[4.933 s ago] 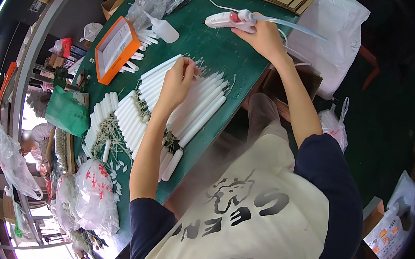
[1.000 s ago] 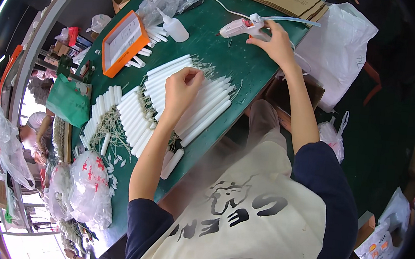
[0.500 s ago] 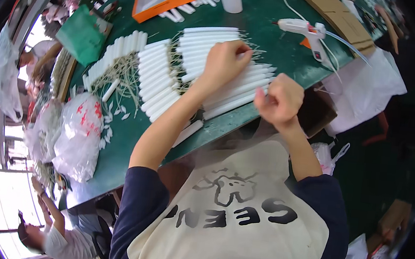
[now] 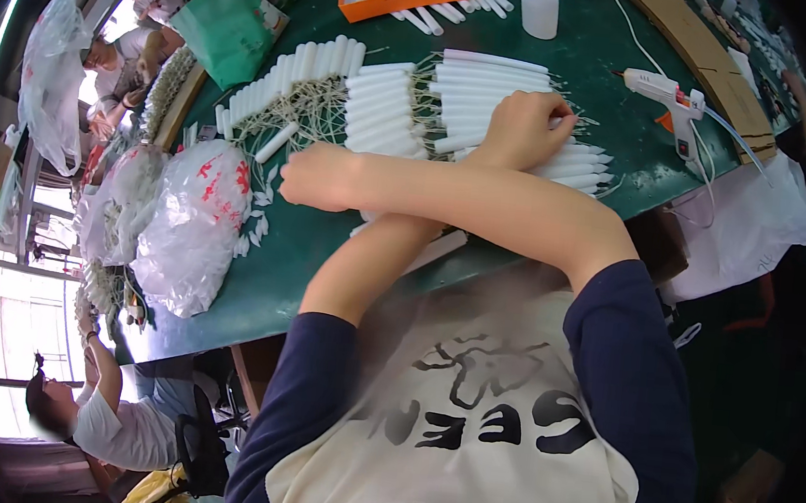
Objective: Using a hot glue gun to attach sprigs of artificial greenery to white tubes laid out in a row on a workbench.
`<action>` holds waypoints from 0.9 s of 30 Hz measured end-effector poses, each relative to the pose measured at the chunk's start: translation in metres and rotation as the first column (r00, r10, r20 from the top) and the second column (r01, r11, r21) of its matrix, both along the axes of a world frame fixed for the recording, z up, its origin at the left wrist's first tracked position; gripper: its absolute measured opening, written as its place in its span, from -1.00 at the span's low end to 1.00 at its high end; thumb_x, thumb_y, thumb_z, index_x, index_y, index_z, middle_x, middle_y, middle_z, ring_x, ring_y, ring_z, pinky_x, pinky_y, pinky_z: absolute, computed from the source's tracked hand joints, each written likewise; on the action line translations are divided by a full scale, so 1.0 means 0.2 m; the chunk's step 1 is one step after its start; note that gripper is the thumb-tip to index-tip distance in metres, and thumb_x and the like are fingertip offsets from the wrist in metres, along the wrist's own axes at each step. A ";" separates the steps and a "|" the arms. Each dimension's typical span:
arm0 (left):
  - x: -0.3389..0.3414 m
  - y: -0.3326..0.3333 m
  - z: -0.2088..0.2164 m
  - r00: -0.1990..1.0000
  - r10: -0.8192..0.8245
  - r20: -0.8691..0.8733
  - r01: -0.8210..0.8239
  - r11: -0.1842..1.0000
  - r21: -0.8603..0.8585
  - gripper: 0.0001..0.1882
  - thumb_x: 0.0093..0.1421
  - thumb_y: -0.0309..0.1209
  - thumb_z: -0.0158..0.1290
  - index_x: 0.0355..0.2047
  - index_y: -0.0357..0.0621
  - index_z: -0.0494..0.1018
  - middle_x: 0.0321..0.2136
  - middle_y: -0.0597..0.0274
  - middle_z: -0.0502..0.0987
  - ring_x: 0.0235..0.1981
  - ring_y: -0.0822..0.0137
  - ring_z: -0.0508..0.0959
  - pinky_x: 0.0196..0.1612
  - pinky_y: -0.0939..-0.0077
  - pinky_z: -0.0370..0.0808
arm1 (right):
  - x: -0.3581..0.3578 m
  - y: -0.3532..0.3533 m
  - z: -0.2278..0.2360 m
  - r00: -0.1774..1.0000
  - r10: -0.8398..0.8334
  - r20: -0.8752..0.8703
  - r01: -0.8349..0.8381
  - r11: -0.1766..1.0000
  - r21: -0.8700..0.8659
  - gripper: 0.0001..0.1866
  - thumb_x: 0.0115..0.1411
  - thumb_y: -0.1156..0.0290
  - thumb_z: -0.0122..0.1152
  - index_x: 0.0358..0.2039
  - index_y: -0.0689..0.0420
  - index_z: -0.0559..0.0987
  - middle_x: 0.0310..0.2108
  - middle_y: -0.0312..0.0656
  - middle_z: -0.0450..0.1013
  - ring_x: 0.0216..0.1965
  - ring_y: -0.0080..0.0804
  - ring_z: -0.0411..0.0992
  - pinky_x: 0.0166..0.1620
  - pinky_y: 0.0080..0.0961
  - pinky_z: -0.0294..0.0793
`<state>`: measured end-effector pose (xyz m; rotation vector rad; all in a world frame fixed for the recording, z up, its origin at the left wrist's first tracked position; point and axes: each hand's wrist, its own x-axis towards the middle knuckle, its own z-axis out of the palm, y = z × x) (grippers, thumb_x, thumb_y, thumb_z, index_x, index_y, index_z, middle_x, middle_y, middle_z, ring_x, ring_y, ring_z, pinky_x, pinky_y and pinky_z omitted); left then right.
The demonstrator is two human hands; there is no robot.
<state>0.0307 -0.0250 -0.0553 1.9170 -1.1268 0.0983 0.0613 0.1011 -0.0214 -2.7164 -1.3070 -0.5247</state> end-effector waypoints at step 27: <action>0.00 0.01 0.05 0.994 -0.070 -0.084 0.078 0.992 0.096 -0.79 0.00 -0.30 0.10 -0.44 -0.18 0.55 -0.53 0.07 0.56 -0.48 0.12 0.56 -0.37 0.34 0.47 | -0.31 -0.47 0.19 0.968 0.172 -0.180 -0.007 0.741 0.672 -0.79 0.06 0.48 0.11 -0.24 0.15 0.50 -0.29 -0.17 0.36 -0.36 -0.19 0.41 -0.26 -0.43 0.41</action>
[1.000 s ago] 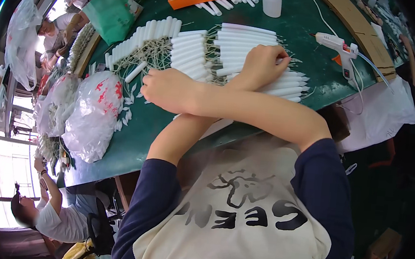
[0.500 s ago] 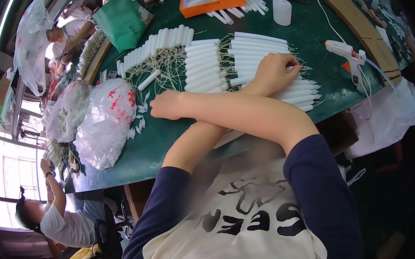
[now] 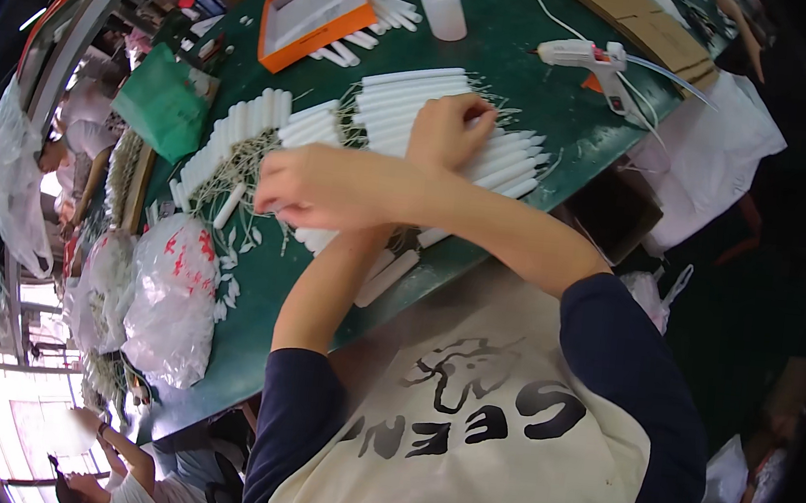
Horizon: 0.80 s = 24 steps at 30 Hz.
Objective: Using a hot glue gun to attach sprigs of artificial greenery to white tubes laid out in a row on a workbench.
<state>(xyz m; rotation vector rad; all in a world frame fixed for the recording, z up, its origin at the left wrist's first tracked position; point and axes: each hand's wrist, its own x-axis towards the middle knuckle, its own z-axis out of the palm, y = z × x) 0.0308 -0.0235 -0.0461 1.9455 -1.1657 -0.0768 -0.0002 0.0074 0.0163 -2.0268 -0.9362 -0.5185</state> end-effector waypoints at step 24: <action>0.03 0.04 0.02 0.997 -0.063 0.045 0.061 0.997 0.042 -0.80 0.08 -0.37 0.06 -0.36 -0.25 0.53 -0.51 0.08 0.58 -0.44 0.25 0.60 -0.32 0.50 0.47 | -0.48 -0.87 -0.22 0.579 -0.751 -0.316 0.764 0.635 -0.109 -0.79 0.06 0.57 0.15 -0.25 0.29 0.47 -0.35 -0.12 0.51 -0.31 -0.40 0.51 -0.23 -0.58 0.46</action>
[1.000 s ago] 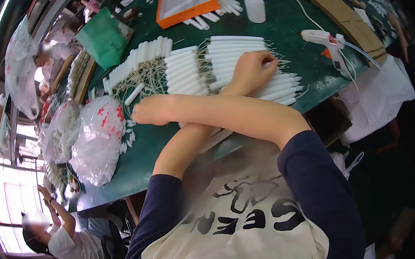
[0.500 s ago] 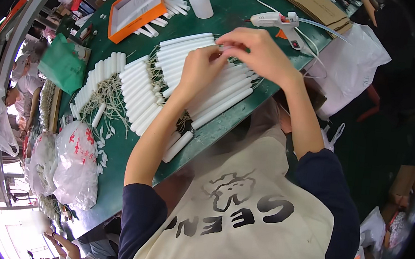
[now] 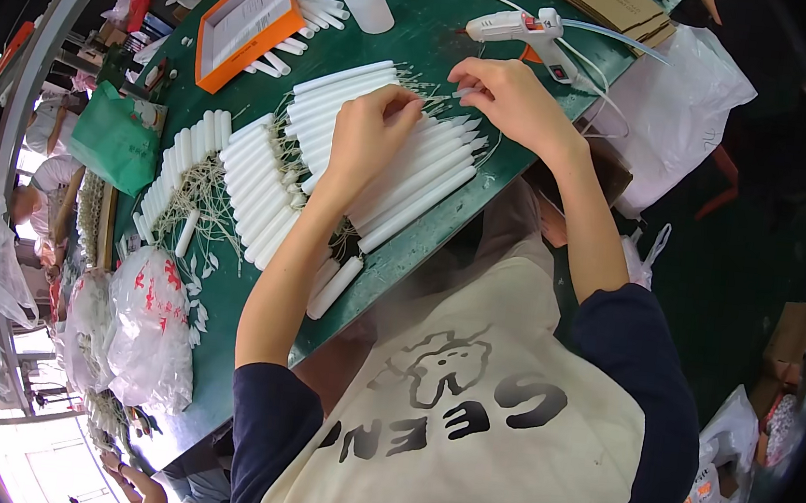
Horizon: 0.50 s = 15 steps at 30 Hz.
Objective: Using a hot glue gun to attach sprigs of artificial greenery to white tubes laid out in a row on a workbench.
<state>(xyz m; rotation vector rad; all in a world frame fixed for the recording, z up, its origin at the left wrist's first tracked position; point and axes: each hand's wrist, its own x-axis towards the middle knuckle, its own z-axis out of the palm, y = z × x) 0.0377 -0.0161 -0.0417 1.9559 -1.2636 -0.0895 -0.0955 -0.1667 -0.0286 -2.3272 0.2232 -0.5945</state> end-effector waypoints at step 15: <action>0.01 0.00 -0.02 0.999 -0.002 -0.035 0.001 0.999 -0.044 -0.83 0.05 -0.33 0.06 -0.41 -0.16 0.53 -0.54 0.06 0.56 -0.49 0.09 0.55 -0.40 0.33 0.45 | 0.00 0.00 -0.03 1.000 0.014 0.024 -0.016 0.998 0.065 -0.79 0.06 0.55 0.16 -0.25 0.28 0.48 -0.36 -0.14 0.51 -0.33 -0.43 0.49 -0.22 -0.58 0.46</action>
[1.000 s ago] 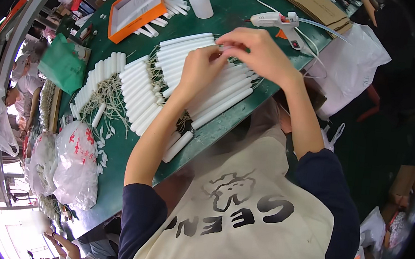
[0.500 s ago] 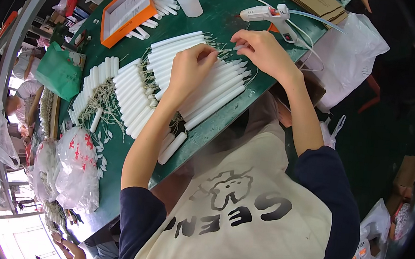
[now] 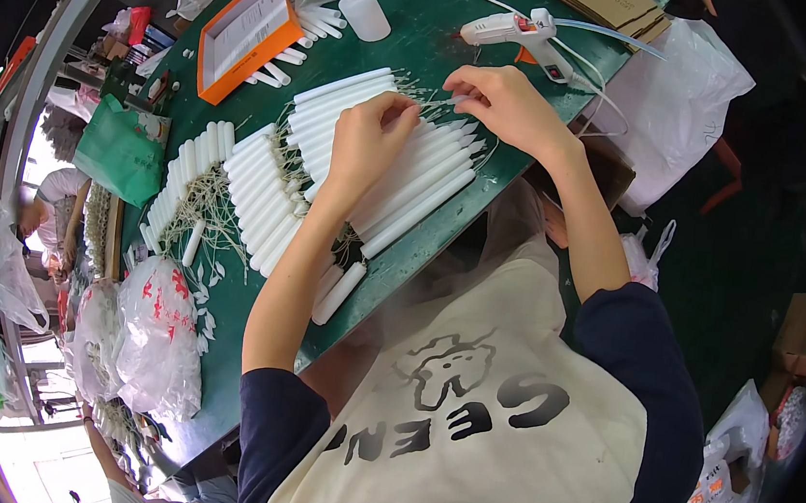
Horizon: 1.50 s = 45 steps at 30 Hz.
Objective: Using a hot glue gun to attach sprigs of artificial greenery to white tubes laid out in a row on a workbench.
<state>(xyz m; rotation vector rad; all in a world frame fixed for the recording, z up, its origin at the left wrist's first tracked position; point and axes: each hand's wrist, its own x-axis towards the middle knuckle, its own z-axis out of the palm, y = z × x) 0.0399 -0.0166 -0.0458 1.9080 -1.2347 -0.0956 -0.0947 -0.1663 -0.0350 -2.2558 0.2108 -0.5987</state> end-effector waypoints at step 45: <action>-0.04 0.02 0.10 0.976 -0.200 -0.082 0.206 0.976 0.065 -0.77 0.10 -0.39 0.07 -0.26 -0.28 0.49 -0.49 -0.09 0.52 -0.49 0.00 0.52 -0.40 0.34 0.42 | 0.00 0.01 0.00 0.966 0.124 0.226 -0.090 0.984 -0.153 -0.88 0.01 0.49 0.24 -0.41 0.23 0.54 -0.47 -0.18 0.49 -0.45 -0.35 0.46 -0.36 -0.54 0.41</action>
